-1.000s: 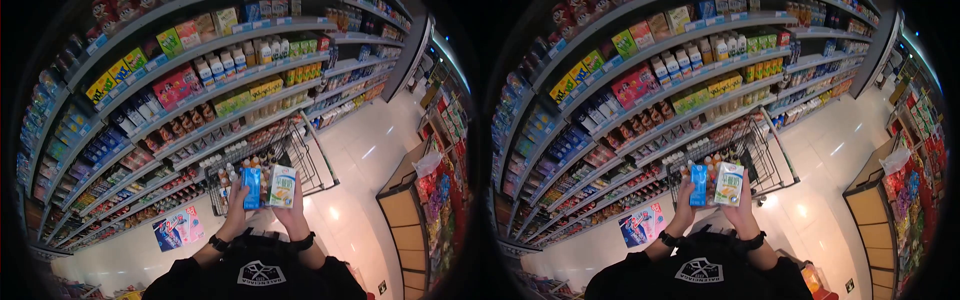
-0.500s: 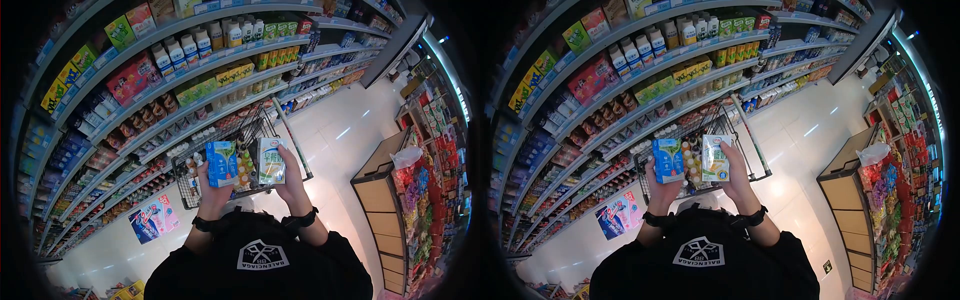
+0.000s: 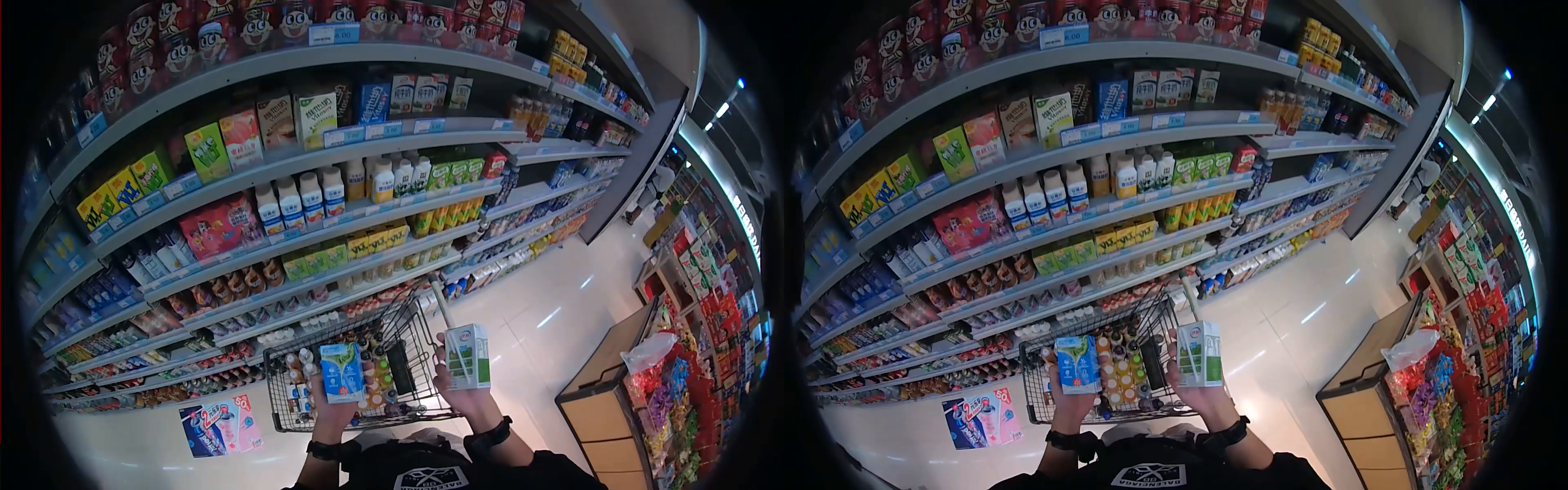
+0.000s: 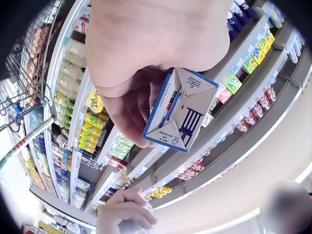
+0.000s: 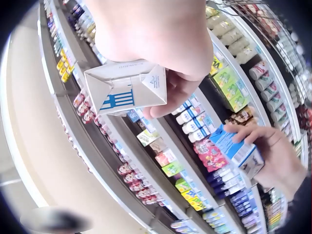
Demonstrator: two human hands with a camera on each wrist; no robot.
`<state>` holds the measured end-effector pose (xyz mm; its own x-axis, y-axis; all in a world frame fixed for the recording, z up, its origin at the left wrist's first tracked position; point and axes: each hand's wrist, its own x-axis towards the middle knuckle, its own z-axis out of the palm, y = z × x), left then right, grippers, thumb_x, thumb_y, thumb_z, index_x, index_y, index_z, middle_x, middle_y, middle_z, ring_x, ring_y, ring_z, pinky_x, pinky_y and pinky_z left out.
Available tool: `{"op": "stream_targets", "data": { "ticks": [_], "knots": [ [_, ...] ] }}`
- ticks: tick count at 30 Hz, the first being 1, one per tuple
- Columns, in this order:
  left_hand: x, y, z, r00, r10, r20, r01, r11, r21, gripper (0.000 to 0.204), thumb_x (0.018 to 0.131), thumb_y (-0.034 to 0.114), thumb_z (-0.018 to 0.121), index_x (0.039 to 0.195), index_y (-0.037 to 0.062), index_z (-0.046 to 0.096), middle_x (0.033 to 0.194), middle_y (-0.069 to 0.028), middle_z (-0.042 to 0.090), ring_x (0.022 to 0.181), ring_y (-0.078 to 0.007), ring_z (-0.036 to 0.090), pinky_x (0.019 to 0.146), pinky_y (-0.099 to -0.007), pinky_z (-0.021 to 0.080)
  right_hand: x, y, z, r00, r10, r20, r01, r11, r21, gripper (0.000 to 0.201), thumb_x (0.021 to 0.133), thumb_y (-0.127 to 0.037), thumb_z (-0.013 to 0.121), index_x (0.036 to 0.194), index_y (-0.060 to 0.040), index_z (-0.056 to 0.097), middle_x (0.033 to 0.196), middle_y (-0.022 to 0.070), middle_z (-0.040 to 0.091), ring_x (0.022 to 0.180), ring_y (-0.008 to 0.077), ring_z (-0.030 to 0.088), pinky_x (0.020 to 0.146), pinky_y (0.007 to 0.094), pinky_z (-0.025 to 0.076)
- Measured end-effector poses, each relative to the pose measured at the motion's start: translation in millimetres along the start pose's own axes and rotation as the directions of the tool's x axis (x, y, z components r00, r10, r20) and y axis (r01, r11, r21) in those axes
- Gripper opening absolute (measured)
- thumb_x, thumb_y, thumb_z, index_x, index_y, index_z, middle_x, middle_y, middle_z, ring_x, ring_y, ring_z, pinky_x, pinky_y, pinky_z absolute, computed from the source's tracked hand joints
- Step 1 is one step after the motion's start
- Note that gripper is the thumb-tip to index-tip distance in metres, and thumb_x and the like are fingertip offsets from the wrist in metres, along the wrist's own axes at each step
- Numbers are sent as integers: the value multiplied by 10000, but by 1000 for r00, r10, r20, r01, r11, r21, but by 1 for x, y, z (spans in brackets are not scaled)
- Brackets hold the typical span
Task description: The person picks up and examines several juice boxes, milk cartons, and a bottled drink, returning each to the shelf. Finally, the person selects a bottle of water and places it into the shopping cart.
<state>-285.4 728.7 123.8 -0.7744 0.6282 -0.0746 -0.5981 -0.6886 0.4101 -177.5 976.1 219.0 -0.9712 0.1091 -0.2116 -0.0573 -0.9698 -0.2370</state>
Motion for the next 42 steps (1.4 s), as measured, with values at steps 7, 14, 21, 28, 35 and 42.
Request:
{"op": "stream_targets", "data": {
  "ticks": [7,14,21,28,35,42],
  "knots": [
    [-16,-10,50,990,118,-76,-111,989,97,783,1033,665,311,1456,24,459,1310,-228,625,1215,-351,635,859,-455,584,-7,-24,13,990,111,89,-98,985,-139,710,977,-680,410,1318,-74,555,1066,174,658,597,304,601,513,358,501],
    [-35,-92,110,984,155,-89,-144,981,128,752,1016,669,362,1481,85,447,1385,-117,591,1183,-339,639,805,-453,599,-30,-82,-19,952,247,179,-256,966,26,676,957,-606,496,1334,-48,556,1179,141,633,907,276,602,620,368,532],
    [-38,-225,171,983,107,-152,-111,994,-20,771,1001,694,367,1464,86,474,1246,-255,656,888,-339,698,744,-433,573,-88,-166,-52,922,326,208,-350,933,89,718,952,-609,474,1400,-53,537,1194,101,660,943,237,608,802,365,484],
    [-33,-295,234,997,-50,54,58,985,-164,816,997,686,385,1509,52,399,1384,-259,561,938,-350,681,633,-357,564,-141,-236,-67,903,340,261,-347,938,-20,825,938,-675,408,1492,-64,441,991,106,584,586,224,440,529,339,349],
    [1,-317,277,990,-58,127,58,998,4,781,1032,663,298,1571,99,313,1508,-197,477,1172,-372,630,738,-427,598,-149,-278,-55,890,270,368,-285,958,-12,877,948,-757,375,1540,-110,370,1094,169,607,618,249,503,565,336,427],
    [37,-315,288,988,90,128,-98,993,58,740,1045,598,327,1576,85,278,1528,-199,447,1261,-415,581,798,-484,634,-106,-306,-54,864,326,383,-321,944,-80,739,957,-706,457,1459,-164,456,1049,119,634,647,250,544,552,328,452]
  ]
}}
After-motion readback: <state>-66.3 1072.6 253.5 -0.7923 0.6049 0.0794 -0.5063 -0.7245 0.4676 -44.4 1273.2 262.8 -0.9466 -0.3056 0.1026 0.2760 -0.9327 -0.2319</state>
